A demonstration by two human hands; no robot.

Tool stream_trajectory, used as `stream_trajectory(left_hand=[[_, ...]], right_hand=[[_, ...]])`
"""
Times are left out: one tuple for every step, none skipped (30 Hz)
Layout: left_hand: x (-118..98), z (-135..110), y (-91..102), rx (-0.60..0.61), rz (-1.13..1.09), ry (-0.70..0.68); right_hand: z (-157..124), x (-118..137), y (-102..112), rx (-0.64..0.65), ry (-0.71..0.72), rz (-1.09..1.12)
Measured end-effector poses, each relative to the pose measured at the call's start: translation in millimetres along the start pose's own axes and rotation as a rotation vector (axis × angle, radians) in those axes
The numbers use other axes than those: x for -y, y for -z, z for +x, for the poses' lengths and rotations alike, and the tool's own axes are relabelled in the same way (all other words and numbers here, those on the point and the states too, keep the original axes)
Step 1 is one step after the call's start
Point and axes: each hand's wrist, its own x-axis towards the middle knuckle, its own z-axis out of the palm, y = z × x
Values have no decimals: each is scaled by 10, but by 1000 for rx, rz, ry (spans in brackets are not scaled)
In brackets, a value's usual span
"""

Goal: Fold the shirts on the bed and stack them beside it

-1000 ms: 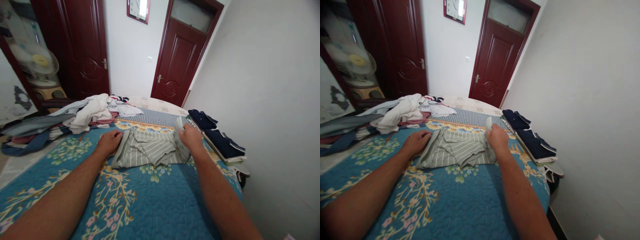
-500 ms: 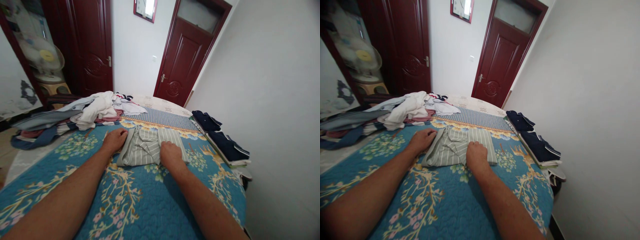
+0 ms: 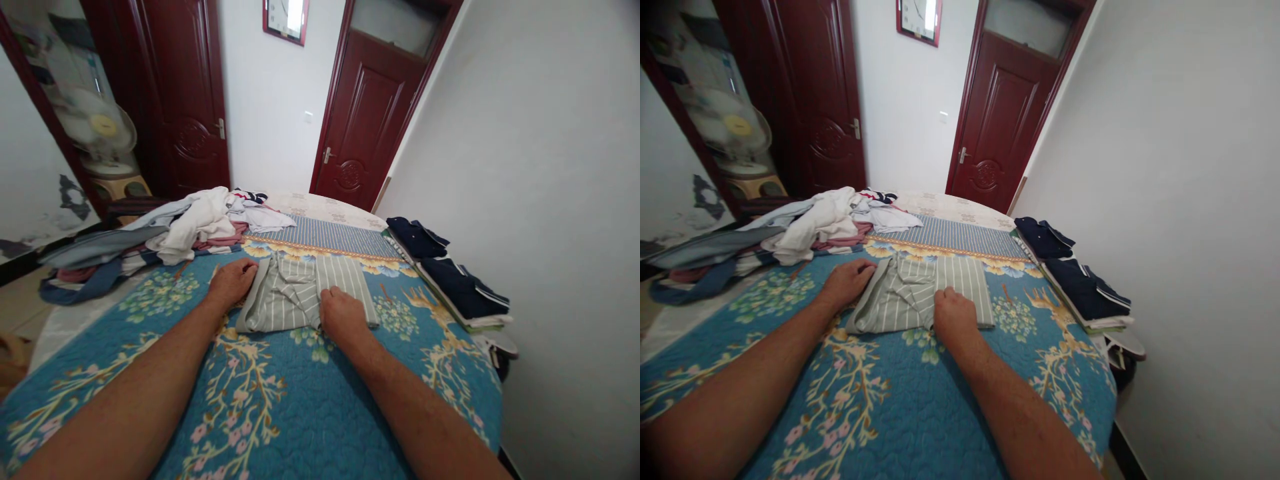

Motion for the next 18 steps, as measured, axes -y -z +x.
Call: stream_trajectory(left_hand=[[2,-2,6,-18,-8,-1],[-8,-7,18,-45,-17,-9],[-32,-14,35,-83,-26,-27],[-74,-26,56,-131,-36,-57],[-137,-44,78,-182,-47,-102],[-222,-69,99,-225,-59,-164],[-325,-104,115,-255,-73,-240],[-446,-150,124,-271,-89,-321],[-577,-207,123,-269,-106,-404],[-713,-272,111,-251,-122,-486],[-848,-344,88,-225,-135,-560],[-979,-417,56,-192,-145,-625],[-1100,-488,14,-156,-145,-681],[-1209,-554,-36,-121,-136,-728],[-1305,-611,-93,-86,-115,-764],[-1387,-660,-158,-56,-81,-786],[-1453,-700,-228,-30,-37,-791],[-1502,-732,-304,-5,18,-782]], right_hand=[[-10,5,4,8,14,6],[-27,12,9,14,32,16],[-49,22,15,16,53,31],[-78,31,21,12,77,53],[-110,39,28,7,103,82],[-145,42,34,5,134,120],[-178,36,40,10,173,172],[-208,18,46,27,224,243],[-231,-16,55,56,289,335],[-244,-66,65,85,354,442],[-245,-136,79,97,399,552],[-231,-222,96,75,406,652],[-202,-324,116,10,362,733],[-158,-435,138,-96,271,789],[-101,-550,158,-230,156,818],[-33,-661,172,-366,46,824],[42,-762,176,-477,-26,810],[118,-845,166,-546,-54,781]])
